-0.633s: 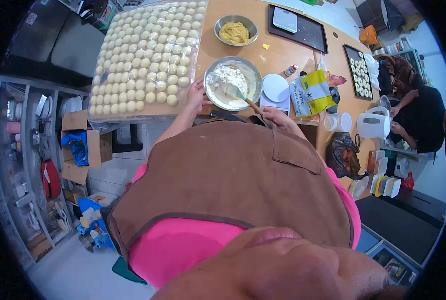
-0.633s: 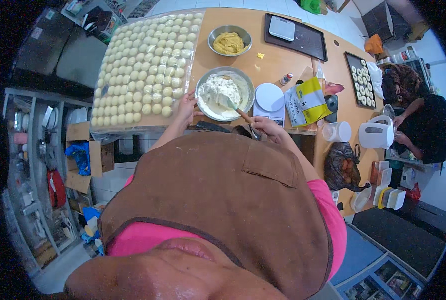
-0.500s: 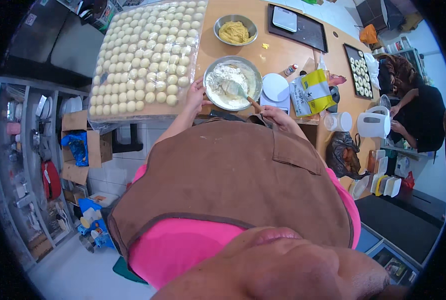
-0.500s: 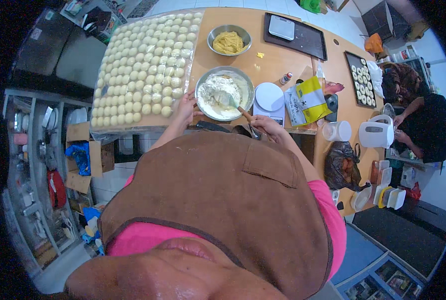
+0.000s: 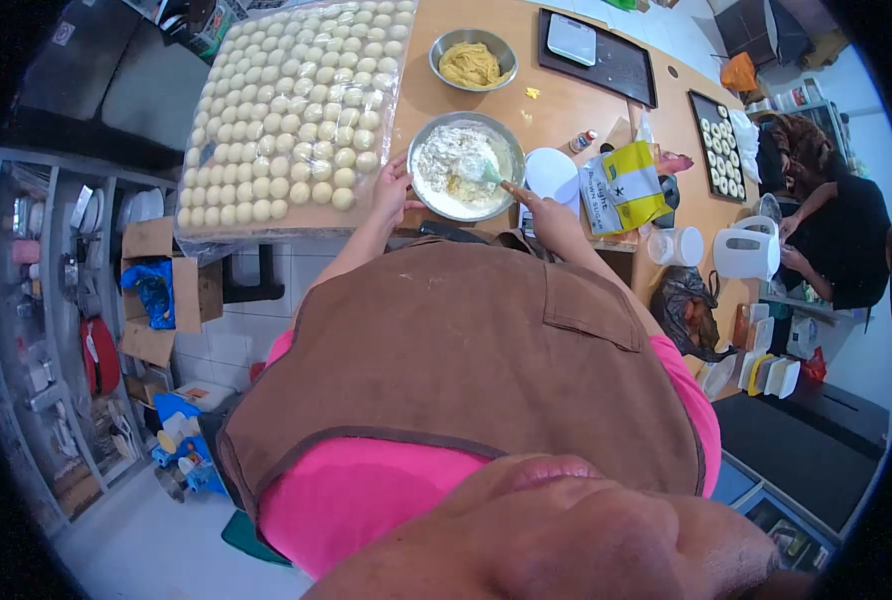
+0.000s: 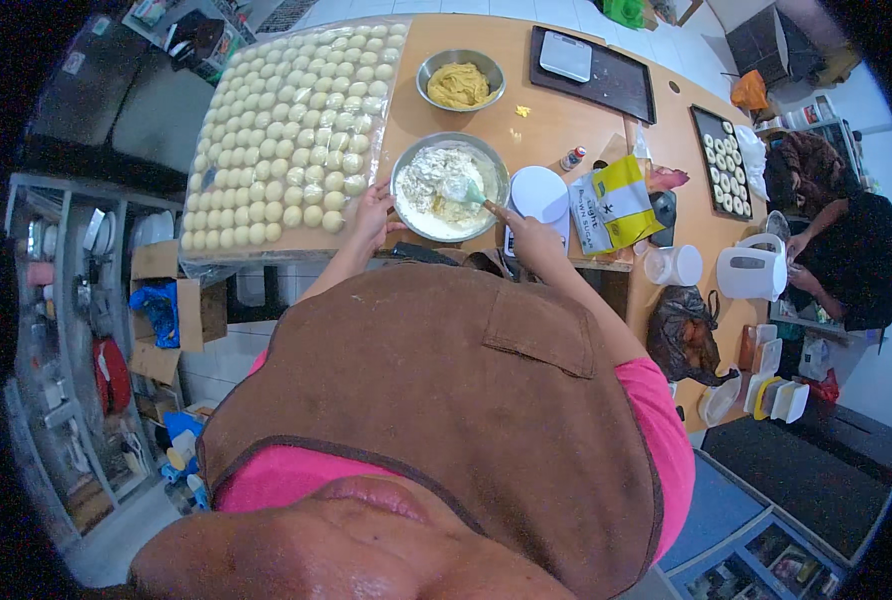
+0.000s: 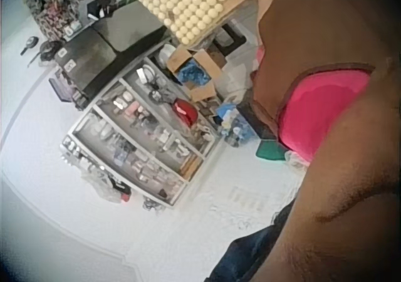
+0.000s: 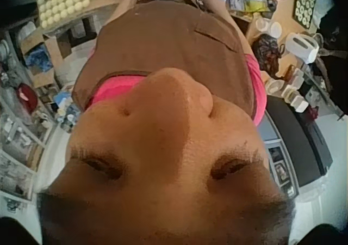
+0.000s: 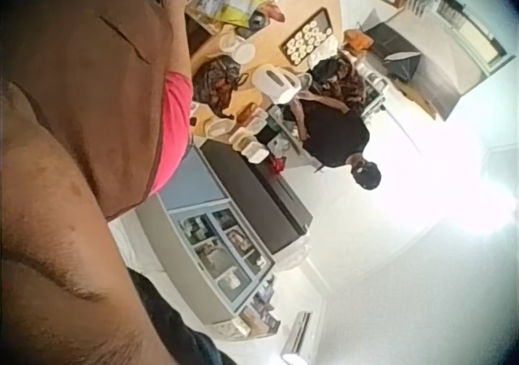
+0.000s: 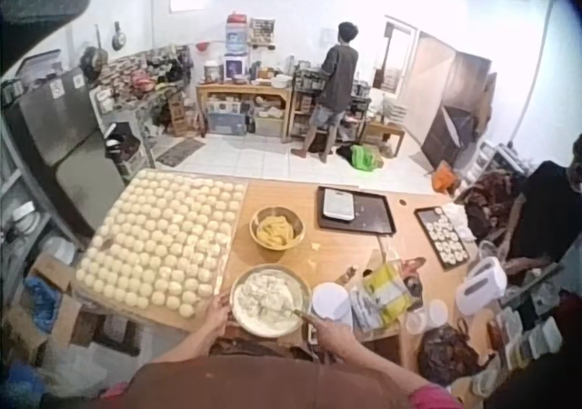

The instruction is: The person stirs a mixture in a bowl using a wooden spoon, gradually adding ingredients from a small container.

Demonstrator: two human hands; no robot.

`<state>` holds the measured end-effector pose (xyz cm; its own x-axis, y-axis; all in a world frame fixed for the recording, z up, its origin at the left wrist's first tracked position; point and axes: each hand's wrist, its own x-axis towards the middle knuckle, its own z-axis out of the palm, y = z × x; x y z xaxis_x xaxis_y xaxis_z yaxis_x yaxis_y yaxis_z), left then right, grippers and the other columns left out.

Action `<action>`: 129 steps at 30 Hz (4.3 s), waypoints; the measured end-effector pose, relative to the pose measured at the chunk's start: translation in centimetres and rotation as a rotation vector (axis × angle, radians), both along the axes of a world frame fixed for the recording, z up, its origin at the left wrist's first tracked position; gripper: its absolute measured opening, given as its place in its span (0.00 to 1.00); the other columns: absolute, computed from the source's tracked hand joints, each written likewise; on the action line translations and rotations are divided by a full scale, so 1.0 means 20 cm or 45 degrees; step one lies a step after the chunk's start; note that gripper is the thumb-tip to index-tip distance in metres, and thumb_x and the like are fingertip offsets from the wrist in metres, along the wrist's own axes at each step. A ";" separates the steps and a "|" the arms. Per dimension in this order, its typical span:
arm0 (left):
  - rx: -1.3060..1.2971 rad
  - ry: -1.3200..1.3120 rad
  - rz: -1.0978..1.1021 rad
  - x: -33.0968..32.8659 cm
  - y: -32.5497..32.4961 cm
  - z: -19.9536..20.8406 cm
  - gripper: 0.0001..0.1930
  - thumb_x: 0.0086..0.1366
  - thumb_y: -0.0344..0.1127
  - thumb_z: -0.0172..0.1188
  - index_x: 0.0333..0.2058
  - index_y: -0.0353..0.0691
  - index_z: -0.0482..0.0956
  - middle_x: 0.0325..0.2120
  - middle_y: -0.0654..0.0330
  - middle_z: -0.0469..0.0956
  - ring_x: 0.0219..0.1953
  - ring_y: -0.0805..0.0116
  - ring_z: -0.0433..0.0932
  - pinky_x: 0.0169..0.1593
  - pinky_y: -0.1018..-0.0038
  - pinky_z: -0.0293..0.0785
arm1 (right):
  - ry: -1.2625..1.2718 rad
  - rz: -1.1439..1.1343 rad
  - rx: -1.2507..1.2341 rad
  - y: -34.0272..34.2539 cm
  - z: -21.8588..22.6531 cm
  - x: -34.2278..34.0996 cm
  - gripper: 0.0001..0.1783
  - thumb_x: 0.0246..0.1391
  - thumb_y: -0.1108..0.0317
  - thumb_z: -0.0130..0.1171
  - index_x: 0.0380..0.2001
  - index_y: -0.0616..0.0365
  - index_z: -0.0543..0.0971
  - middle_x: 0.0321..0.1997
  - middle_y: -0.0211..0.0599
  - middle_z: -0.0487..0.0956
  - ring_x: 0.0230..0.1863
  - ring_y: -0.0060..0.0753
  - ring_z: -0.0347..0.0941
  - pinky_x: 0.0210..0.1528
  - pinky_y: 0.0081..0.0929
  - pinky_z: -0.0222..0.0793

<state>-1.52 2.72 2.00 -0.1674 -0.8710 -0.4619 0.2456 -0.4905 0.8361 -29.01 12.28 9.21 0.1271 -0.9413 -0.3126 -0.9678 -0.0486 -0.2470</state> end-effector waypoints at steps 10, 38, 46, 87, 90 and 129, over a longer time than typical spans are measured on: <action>0.014 -0.055 0.074 -0.01 0.00 -0.03 0.19 0.63 0.26 0.44 0.53 0.46 0.62 0.45 0.58 0.71 0.35 0.66 0.77 0.18 0.73 0.78 | -0.675 -0.271 0.572 -0.12 0.03 0.01 0.18 0.58 0.63 0.46 0.47 0.59 0.73 0.29 0.44 0.76 0.27 0.32 0.72 0.30 0.29 0.67; -0.021 -0.067 -0.026 0.02 -0.04 -0.04 0.22 0.61 0.25 0.46 0.55 0.41 0.59 0.47 0.57 0.70 0.39 0.66 0.75 0.19 0.70 0.79 | 0.625 0.738 -0.303 -0.60 0.56 0.10 0.17 0.51 0.69 0.49 0.40 0.31 0.78 0.39 0.30 0.75 0.38 0.35 0.76 0.36 0.33 0.74; -0.054 -0.070 0.015 0.01 -0.04 -0.10 0.22 0.60 0.24 0.45 0.54 0.40 0.61 0.42 0.57 0.73 0.32 0.66 0.77 0.17 0.72 0.78 | 0.739 0.432 0.091 -0.59 0.61 0.06 0.12 0.50 0.60 0.55 0.34 0.54 0.80 0.38 0.39 0.79 0.42 0.41 0.76 0.37 0.37 0.73; 0.003 -0.029 0.007 0.00 -0.03 -0.03 0.19 0.62 0.27 0.46 0.53 0.44 0.62 0.40 0.58 0.70 0.33 0.67 0.76 0.18 0.73 0.78 | -1.491 -0.653 0.864 0.04 -0.25 -0.19 0.15 0.59 0.60 0.48 0.45 0.57 0.69 0.21 0.23 0.71 0.16 0.12 0.62 0.14 0.11 0.54; -0.005 -0.023 0.029 0.01 -0.02 -0.05 0.19 0.62 0.27 0.46 0.53 0.44 0.62 0.40 0.57 0.70 0.32 0.66 0.76 0.19 0.72 0.79 | -1.284 -0.507 0.729 0.04 -0.01 -0.09 0.19 0.53 0.64 0.54 0.47 0.58 0.68 0.22 0.23 0.71 0.18 0.12 0.64 0.17 0.12 0.57; 0.013 -0.004 0.032 0.00 -0.03 -0.02 0.21 0.60 0.24 0.45 0.53 0.42 0.62 0.40 0.56 0.69 0.32 0.66 0.76 0.17 0.73 0.79 | -0.490 -0.008 0.341 -0.07 0.24 -0.16 0.19 0.53 0.64 0.51 0.49 0.48 0.74 0.28 0.41 0.78 0.28 0.34 0.72 0.33 0.32 0.67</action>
<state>-1.45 2.19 1.60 -0.1439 -0.8703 -0.4710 0.2551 -0.4925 0.8321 -32.16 10.97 14.04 0.2760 -0.8349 -0.4762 -0.8033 0.0716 -0.5913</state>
